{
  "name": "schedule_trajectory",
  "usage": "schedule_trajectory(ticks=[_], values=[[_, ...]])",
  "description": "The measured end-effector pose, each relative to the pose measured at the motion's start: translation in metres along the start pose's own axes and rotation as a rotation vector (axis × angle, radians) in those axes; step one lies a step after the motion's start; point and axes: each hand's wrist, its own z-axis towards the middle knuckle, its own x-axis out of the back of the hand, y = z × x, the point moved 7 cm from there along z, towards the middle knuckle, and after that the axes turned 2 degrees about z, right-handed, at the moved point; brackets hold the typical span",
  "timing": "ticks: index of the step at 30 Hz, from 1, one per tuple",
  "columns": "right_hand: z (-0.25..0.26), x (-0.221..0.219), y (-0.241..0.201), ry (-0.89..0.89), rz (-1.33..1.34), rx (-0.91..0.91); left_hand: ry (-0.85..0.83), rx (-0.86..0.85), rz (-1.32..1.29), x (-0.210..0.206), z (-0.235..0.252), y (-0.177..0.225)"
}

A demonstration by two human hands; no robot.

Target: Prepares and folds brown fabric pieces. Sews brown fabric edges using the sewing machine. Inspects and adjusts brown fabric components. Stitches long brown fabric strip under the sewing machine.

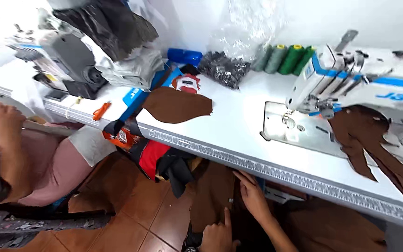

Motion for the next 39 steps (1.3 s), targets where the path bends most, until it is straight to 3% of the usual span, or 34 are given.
schedule_trajectory(ticks=[2, 4, 7, 9, 12, 14, 17, 20, 25, 28, 32, 39], values=[[-0.023, 0.009, 0.018, 0.02, 0.206, -0.28, 0.093, -0.115, -0.045, 0.02, -0.001, -0.009], [-0.053, 0.011, 0.026, 0.07, 0.351, -0.461, 0.351, -0.231, -0.052, 0.042, 0.007, -0.017], [-0.092, 0.003, 0.023, 0.057, 0.383, -0.557, 0.689, -0.269, -0.066, 0.068, 0.032, -0.03], [-0.101, -0.006, 0.029, 0.012, 0.349, -0.582, 0.758, -0.236, -0.214, 0.083, 0.06, -0.048], [-0.087, -0.001, 0.04, -0.005, 0.336, -0.627, 0.599, -0.256, -0.545, 0.1, 0.094, -0.077], [-0.073, 0.011, 0.034, -0.03, 0.398, -0.62, 0.462, -0.299, -0.684, 0.099, 0.091, -0.083], [-0.034, 0.008, 0.027, -0.138, 0.44, -0.482, 0.376, -0.307, -0.62, 0.103, 0.083, -0.083], [-0.009, -0.013, 0.017, -0.281, 0.306, -0.366, 0.284, -0.288, -0.514, 0.096, 0.094, -0.094], [0.008, -0.017, 0.009, -0.476, 0.177, -0.336, 0.25, -0.354, -0.46, 0.097, 0.108, -0.094], [0.027, -0.003, 0.005, -0.409, 0.164, -0.317, 0.346, -0.408, -0.475, 0.118, 0.117, -0.092], [0.036, 0.011, 0.006, -0.208, 0.002, -0.304, 0.423, -0.313, -0.398, 0.137, 0.132, -0.093], [0.02, -0.009, 0.048, -0.379, 0.144, -0.375, 0.271, -0.311, -0.657, 0.11, 0.147, -0.11]])
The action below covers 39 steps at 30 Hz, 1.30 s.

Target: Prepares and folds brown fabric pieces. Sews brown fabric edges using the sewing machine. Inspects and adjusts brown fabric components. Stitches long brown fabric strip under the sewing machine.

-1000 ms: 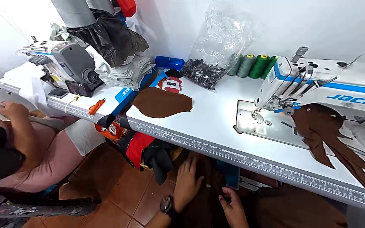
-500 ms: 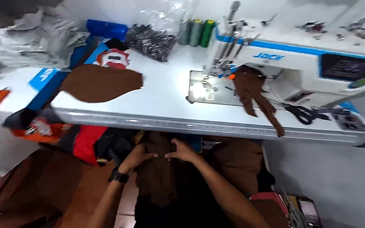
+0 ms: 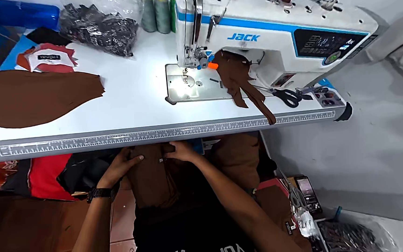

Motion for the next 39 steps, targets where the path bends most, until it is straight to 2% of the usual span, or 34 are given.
schedule_trajectory(ticks=[4, 9, 14, 17, 20, 23, 26, 29, 32, 36, 37, 39], values=[[0.006, 0.004, 0.015, -0.066, 0.151, -0.033, -0.023, 0.015, -0.007, 0.006, -0.001, 0.0], [0.004, 0.005, 0.043, -0.065, 0.066, -0.227, -0.05, 0.026, -0.005, 0.01, 0.0, -0.003], [-0.015, 0.014, 0.048, 0.093, -0.09, -0.318, -0.061, 0.041, -0.019, 0.006, -0.003, -0.003], [-0.022, 0.025, 0.035, 0.212, -0.125, -0.278, -0.036, 0.03, -0.054, 0.007, -0.002, -0.009], [-0.027, 0.029, 0.013, 0.267, -0.027, -0.191, -0.006, 0.082, -0.063, 0.009, -0.001, -0.018], [-0.021, 0.021, -0.014, 0.252, 0.127, -0.031, -0.042, 0.103, -0.073, 0.008, 0.0, -0.027], [0.0, 0.0, -0.022, 0.156, 0.119, 0.05, -0.087, 0.069, -0.078, 0.006, 0.002, -0.028], [0.018, -0.01, -0.017, 0.082, 0.065, 0.023, -0.084, 0.045, -0.103, 0.009, 0.002, -0.021], [0.026, -0.001, -0.02, 0.053, 0.048, 0.0, -0.073, 0.026, -0.101, 0.016, -0.002, -0.005], [-0.001, 0.014, -0.015, 0.189, -0.042, -0.033, -0.013, 0.003, -0.034, 0.013, -0.013, 0.007], [-0.013, 0.014, -0.005, 0.232, -0.006, -0.056, 0.004, -0.006, -0.002, 0.01, -0.012, 0.002], [-0.04, 0.009, 0.014, 0.284, 0.264, -0.139, 0.085, -0.025, 0.09, 0.009, -0.01, -0.003]])
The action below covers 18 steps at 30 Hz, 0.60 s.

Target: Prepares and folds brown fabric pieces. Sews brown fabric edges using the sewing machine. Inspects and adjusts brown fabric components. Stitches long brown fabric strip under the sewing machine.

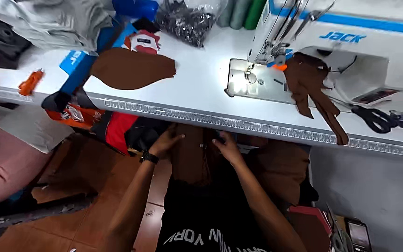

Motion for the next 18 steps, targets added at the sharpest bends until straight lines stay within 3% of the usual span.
schedule_trajectory(ticks=[2, 5, 8, 12, 18], values=[[-0.038, -0.004, 0.028, 0.018, 0.291, -0.191, 0.159, -0.011, 0.143, 0.007, -0.009, 0.004], [-0.09, -0.015, 0.057, -0.02, 0.434, -0.379, 0.425, -0.14, 0.345, -0.001, -0.046, 0.045], [-0.112, -0.016, 0.058, -0.103, 0.373, -0.374, 0.379, -0.228, 0.465, -0.054, -0.084, 0.076], [-0.097, -0.022, 0.037, -0.157, 0.289, -0.241, 0.381, -0.218, 0.451, -0.104, -0.114, 0.075], [-0.079, -0.061, 0.01, -0.259, 0.503, -0.293, 0.226, -0.047, 0.245, -0.095, -0.108, 0.063]])
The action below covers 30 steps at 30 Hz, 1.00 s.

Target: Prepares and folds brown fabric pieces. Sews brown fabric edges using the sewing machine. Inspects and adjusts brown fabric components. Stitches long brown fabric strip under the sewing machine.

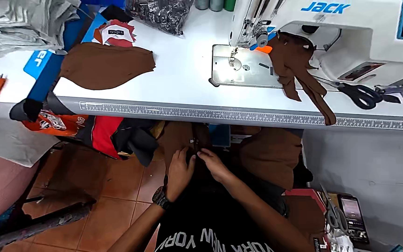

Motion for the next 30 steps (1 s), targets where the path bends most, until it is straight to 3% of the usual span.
schedule_trajectory(ticks=[4, 6, 8, 12, 14, 16, 19, 21, 25, 27, 28, 30], values=[[-0.015, -0.035, -0.024, -0.167, -0.115, 0.101, -0.139, 0.237, -0.181, 0.013, 0.013, -0.002], [-0.023, -0.046, -0.023, -0.325, -0.129, 0.073, -0.158, 0.289, -0.218, 0.018, 0.02, -0.008], [-0.024, -0.037, -0.024, -0.345, -0.276, 0.151, -0.166, 0.284, -0.205, 0.021, 0.027, -0.017], [-0.03, -0.015, -0.077, 0.012, -0.792, 0.687, -0.223, 0.092, -0.02, 0.039, 0.034, -0.015], [-0.041, -0.038, -0.107, -0.005, -0.964, 0.981, -0.294, -0.113, 0.163, 0.06, 0.024, 0.004], [-0.052, -0.06, -0.122, -0.122, -1.078, 1.158, -0.394, -0.37, 0.358, 0.083, 0.005, 0.035], [-0.073, -0.068, -0.119, -0.422, -1.161, 1.114, -0.457, -0.667, 0.482, 0.127, -0.029, 0.066], [-0.101, -0.05, -0.115, -0.574, -1.029, 0.997, -0.587, -0.742, 0.416, 0.146, -0.038, 0.074], [-0.162, 0.016, -0.092, -0.551, -0.835, 0.791, -0.834, -0.92, 0.095, 0.121, -0.035, 0.091], [-0.185, 0.037, -0.086, -0.505, -0.876, 0.773, -1.0, -0.78, -0.118, 0.092, -0.022, 0.091], [-0.198, 0.044, -0.086, -0.483, -0.909, 0.772, -0.984, -0.671, -0.201, 0.074, -0.01, 0.085], [-0.222, 0.053, -0.09, -0.458, -0.979, 0.769, -0.643, -0.521, -0.136, 0.034, 0.018, 0.068]])
